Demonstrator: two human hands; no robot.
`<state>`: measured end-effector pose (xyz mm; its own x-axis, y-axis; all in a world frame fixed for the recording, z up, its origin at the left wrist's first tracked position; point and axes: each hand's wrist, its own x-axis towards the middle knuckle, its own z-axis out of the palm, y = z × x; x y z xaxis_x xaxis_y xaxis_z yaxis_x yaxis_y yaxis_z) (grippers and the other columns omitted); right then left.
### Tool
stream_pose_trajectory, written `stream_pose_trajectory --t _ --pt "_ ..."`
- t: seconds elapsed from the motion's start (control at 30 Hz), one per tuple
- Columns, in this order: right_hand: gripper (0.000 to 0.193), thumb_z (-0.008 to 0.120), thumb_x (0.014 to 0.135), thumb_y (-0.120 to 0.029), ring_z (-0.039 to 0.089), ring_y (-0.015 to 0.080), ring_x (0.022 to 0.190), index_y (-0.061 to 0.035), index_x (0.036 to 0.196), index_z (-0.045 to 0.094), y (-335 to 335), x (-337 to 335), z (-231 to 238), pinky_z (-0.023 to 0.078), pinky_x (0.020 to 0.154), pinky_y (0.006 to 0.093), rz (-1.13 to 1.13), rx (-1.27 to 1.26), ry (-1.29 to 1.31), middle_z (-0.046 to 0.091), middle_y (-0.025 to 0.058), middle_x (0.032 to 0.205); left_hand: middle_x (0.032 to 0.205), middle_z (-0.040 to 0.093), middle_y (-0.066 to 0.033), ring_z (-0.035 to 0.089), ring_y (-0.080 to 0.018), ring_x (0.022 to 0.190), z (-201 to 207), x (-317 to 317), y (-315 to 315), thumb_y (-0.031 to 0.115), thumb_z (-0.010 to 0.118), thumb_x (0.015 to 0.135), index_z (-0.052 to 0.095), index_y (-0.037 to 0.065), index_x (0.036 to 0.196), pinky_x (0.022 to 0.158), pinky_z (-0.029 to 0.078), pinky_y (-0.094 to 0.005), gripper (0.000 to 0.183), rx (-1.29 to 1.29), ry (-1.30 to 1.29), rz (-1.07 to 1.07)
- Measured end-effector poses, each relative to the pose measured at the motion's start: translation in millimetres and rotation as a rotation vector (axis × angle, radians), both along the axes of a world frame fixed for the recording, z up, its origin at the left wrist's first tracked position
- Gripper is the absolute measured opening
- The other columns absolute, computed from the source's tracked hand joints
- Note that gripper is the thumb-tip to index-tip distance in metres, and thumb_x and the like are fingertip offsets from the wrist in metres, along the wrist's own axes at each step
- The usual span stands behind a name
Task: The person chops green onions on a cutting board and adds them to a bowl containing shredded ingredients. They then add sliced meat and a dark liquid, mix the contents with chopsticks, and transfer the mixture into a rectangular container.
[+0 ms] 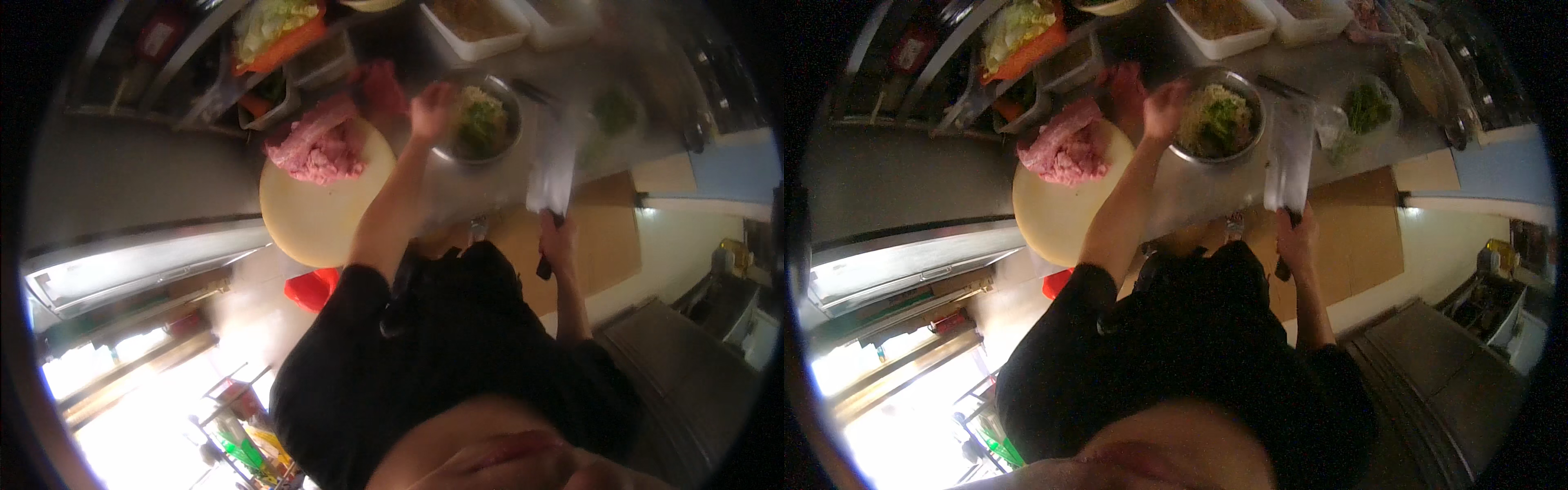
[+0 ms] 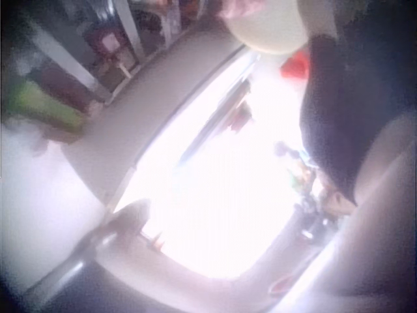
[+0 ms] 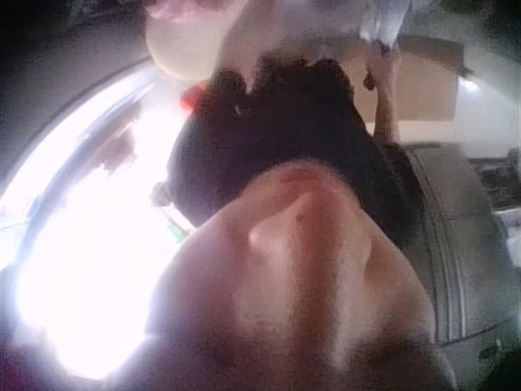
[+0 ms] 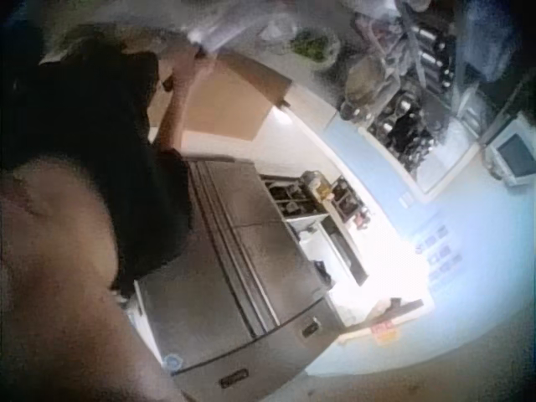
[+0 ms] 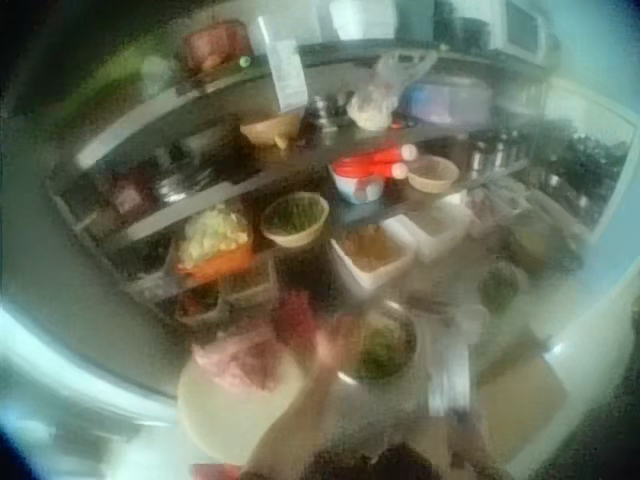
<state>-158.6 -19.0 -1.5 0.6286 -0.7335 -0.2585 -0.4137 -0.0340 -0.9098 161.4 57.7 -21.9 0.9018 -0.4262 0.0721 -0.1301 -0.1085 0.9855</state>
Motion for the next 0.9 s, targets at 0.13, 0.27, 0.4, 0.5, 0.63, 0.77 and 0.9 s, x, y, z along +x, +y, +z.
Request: stream_pose_trajectory --t 0.13,0.27,0.4,0.5,0.63,0.77,0.9 --pt "0.029 0.060 0.090 -0.026 0.063 0.0273 0.065 0.0007 0.102 0.059 -28 10 -9 0.047 0.057 0.0407 0.434 -0.056 0.409 0.062 0.0175 0.075 0.078 0.062 -0.0029 0.057 -0.0104 0.075 58 31 15 0.022 0.059 0.093 0.063 0.001 0.093 0.070 0.048 -0.0265 0.022 -0.251 -0.040 0.147" --pt "0.026 0.062 0.086 -0.025 0.063 0.0395 0.074 -0.0013 0.092 0.053 27 79 -30 0.049 0.064 0.0506 0.995 -0.251 0.028 0.061 0.0182 0.074 0.079 0.062 -0.0029 0.058 -0.0125 0.074 111 16 29 0.020 0.059 0.093 0.061 0.000 0.097 0.069 0.050 -0.0281 0.021 -0.212 0.049 0.085" --pt "0.020 0.055 0.084 -0.015 0.063 0.0378 0.070 -0.0038 0.099 0.047 118 162 -71 0.050 0.062 0.0498 1.208 -0.573 -0.343 0.061 0.0214 0.087 0.082 0.064 -0.0094 0.061 -0.0143 0.067 105 4 26 0.015 0.063 0.088 0.061 -0.001 0.102 0.063 0.051 -0.0281 0.021 0.172 -0.640 -0.170" --pt "0.019 0.052 0.086 -0.012 0.063 0.0317 0.083 -0.0040 0.103 0.052 173 208 -105 0.051 0.068 0.0471 1.381 -0.578 -0.134 0.059 0.0175 0.105 0.078 0.065 -0.0121 0.060 -0.0123 0.069 86 -7 48 0.014 0.063 0.088 0.064 -0.001 0.097 0.066 0.049 -0.0262 0.017 0.185 -0.346 -0.177" --pt "0.019 0.053 0.087 -0.017 0.054 0.0254 0.110 -0.0062 0.101 0.058 206 244 -125 0.047 0.084 0.0405 1.236 -0.795 -0.582 0.057 0.0094 0.116 0.071 0.061 -0.0065 0.054 -0.0093 0.065 70 -4 73 0.010 0.060 0.090 0.065 -0.001 0.094 0.058 0.045 -0.0254 0.013 0.188 -0.391 -0.099" --pt "0.014 0.054 0.086 -0.018 0.051 0.0233 0.114 -0.0076 0.094 0.060 173 239 -112 0.045 0.088 0.0393 1.263 -0.834 -0.524 0.058 0.0065 0.112 0.071 0.060 -0.0036 0.053 -0.0092 0.064 58 6 84 0.009 0.056 0.092 0.065 -0.001 0.094 0.059 0.044 -0.0246 0.014 0.257 -0.325 -0.055" --pt "0.017 0.054 0.085 -0.014 0.057 0.0305 0.101 -0.0069 0.099 0.059 59 155 -101 0.049 0.082 0.0450 1.321 -0.655 -0.365 0.058 0.0106 0.107 0.071 0.059 -0.0026 0.054 -0.0105 0.064 46 -6 114 0.010 0.054 0.093 0.064 -0.001 0.102 0.061 0.045 -0.0245 0.017 0.281 0.027 -0.007"
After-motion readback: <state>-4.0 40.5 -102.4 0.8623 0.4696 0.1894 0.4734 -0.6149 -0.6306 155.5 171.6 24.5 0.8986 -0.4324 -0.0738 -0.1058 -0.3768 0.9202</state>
